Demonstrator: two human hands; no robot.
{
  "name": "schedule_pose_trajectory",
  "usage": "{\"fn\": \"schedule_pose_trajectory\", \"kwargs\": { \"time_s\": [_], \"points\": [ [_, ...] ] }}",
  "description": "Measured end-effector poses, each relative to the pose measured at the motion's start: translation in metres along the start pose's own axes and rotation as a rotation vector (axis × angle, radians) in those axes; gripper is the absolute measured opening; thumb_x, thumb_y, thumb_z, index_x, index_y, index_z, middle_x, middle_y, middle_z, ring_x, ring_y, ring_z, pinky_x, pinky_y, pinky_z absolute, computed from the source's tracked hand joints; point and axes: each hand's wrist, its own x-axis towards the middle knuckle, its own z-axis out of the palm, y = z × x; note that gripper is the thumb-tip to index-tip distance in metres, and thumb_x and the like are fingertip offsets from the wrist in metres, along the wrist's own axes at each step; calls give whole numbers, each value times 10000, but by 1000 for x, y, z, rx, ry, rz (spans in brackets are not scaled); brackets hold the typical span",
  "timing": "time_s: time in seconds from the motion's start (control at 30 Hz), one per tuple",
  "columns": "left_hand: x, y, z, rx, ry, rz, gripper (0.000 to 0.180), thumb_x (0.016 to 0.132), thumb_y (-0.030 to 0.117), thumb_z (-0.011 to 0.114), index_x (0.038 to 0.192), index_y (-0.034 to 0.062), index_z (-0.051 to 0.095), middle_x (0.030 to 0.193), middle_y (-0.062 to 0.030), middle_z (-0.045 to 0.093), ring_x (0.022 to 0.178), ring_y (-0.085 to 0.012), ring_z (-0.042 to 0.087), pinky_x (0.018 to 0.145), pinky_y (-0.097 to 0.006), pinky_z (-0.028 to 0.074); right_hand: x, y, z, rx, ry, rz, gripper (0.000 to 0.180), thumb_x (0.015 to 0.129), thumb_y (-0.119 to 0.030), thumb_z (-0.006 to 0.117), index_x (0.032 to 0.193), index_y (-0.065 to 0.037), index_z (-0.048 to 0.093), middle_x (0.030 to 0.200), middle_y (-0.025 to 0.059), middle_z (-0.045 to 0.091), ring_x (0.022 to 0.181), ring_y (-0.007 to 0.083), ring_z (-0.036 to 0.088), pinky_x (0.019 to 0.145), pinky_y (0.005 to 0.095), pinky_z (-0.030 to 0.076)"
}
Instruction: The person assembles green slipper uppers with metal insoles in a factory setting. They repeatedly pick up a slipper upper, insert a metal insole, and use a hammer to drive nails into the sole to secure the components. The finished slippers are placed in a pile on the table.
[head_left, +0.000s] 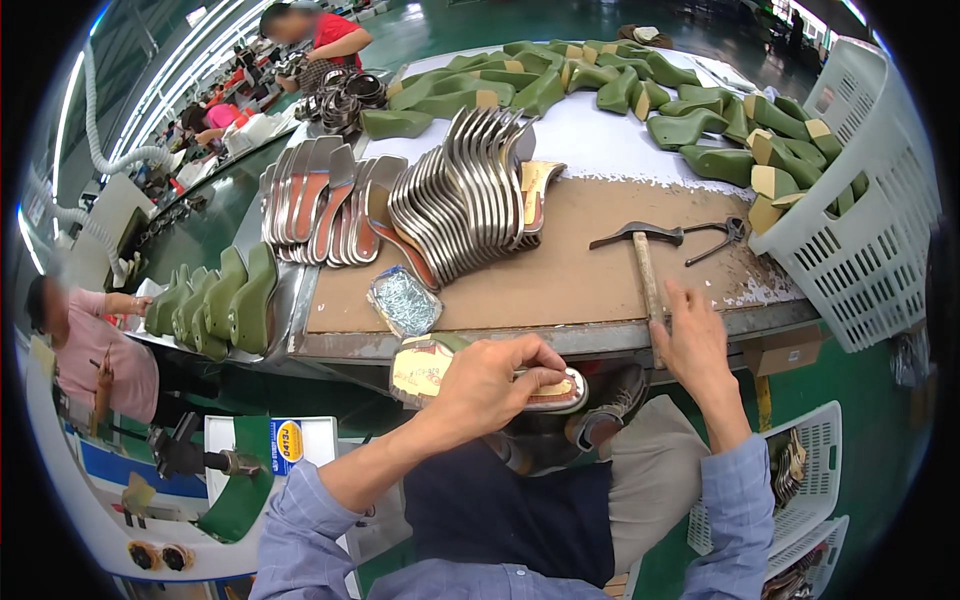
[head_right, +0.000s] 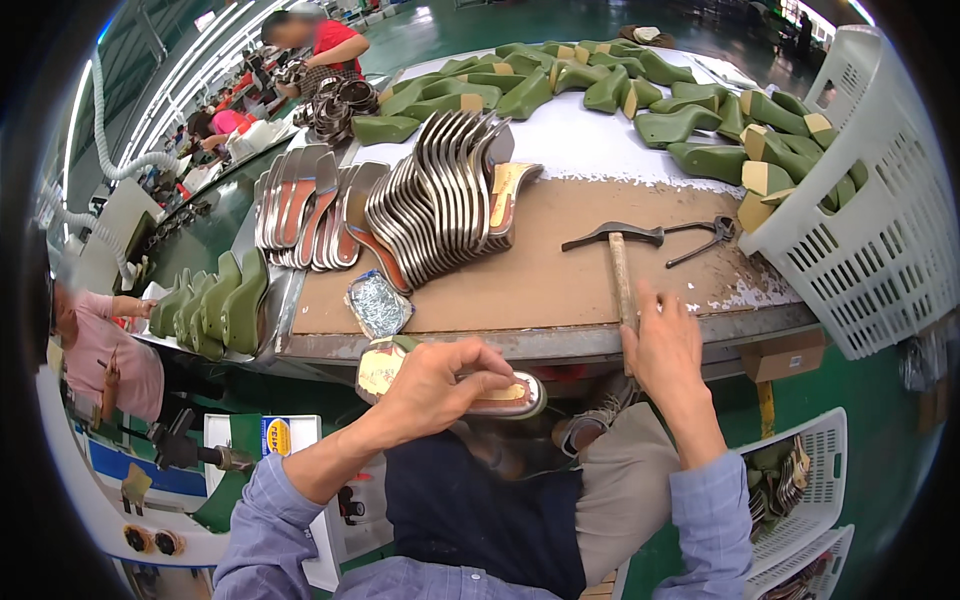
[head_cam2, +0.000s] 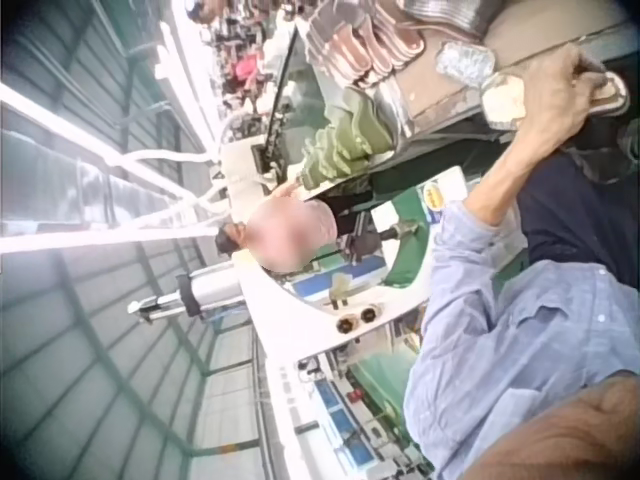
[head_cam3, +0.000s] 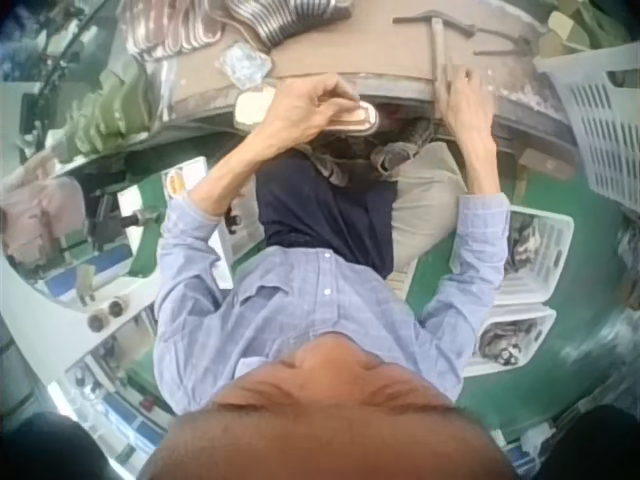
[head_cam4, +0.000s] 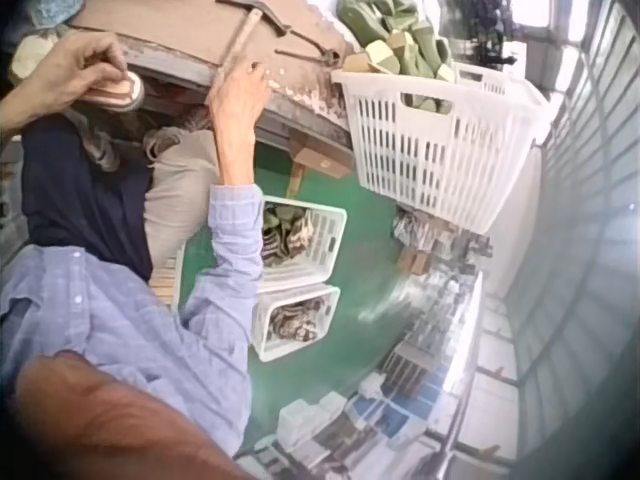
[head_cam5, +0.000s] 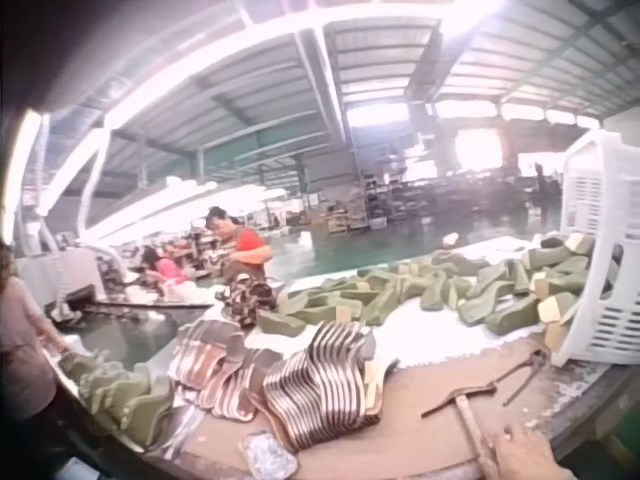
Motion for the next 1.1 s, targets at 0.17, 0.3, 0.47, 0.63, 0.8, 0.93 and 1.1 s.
{"fn": "schedule_pose_trajectory", "kwargs": {
  "time_s": [0.17, 0.3, 0.47, 0.63, 0.8, 0.93, 1.1],
  "points": [
    [4, -3, 2, 125, 7, 45, 146, 918, 206, 715, 978, 78, 754, 1023, -79, 764, 1010, -246, 712, 903, -364, 527, 16, 9, 8, 150, -183, 128, 493, 920, -93, 575, 1407, -75, 495, 1158, 308, 597, 1043, 497, 614, 906, 559, 491],
    [5, -1, -4, 137, -83, -130, 208, 901, 230, 720, 1039, 80, 765, 1006, -88, 768, 953, -245, 721, 868, -356, 536, 15, 12, 12, 129, -182, 138, 501, 943, -174, 558, 1430, -84, 481, 1140, 312, 611, 1035, 507, 632, 922, 578, 489],
    [8, -2, -3, 139, -76, -122, 233, 900, 231, 717, 1041, 51, 765, 998, -97, 775, 940, -245, 732, 864, -354, 539, 10, -14, 8, 150, -168, 101, 600, 915, -214, 617, 1463, -54, 431, 1175, 316, 604, 1051, 492, 639, 942, 552, 498],
    [7, 2, 1, 139, -70, -68, 232, 902, 230, 708, 1041, 53, 766, 1007, -95, 775, 947, -237, 733, 868, -350, 540, 4, 11, 21, 383, 194, -25, 641, 901, -106, 557, 1505, -32, 354, 1084, 255, 615, 916, 355, 687, 817, 451, 550],
    [3, -15, 6, 232, -48, 44, 200, 883, 311, 732, 962, 142, 802, 1068, -43, 763, 925, -309, 711, 787, -386, 542, -67, -36, -57, 1184, 15, 224, 584, 978, -79, 471, 1540, -56, 315, 839, 45, 502, 553, 70, 472, 502, 238, 439],
    [5, -11, 5, 207, -81, 50, 191, 871, 306, 743, 958, 147, 805, 1075, -49, 762, 928, -308, 712, 787, -383, 541, -112, -45, -115, 743, -121, 155, 555, 989, -61, 532, 1514, -32, 356, 903, 154, 629, 624, 173, 579, 642, 293, 506],
    [4, -13, 2, 177, -62, 82, 207, 865, 315, 754, 967, 142, 801, 1020, -62, 764, 932, -300, 714, 788, -383, 540, -149, -50, -116, 667, 179, -198, 505, 951, -50, 629, 1430, -16, 474, 983, 209, 691, 734, 302, 680, 688, 346, 550]
  ]
}}
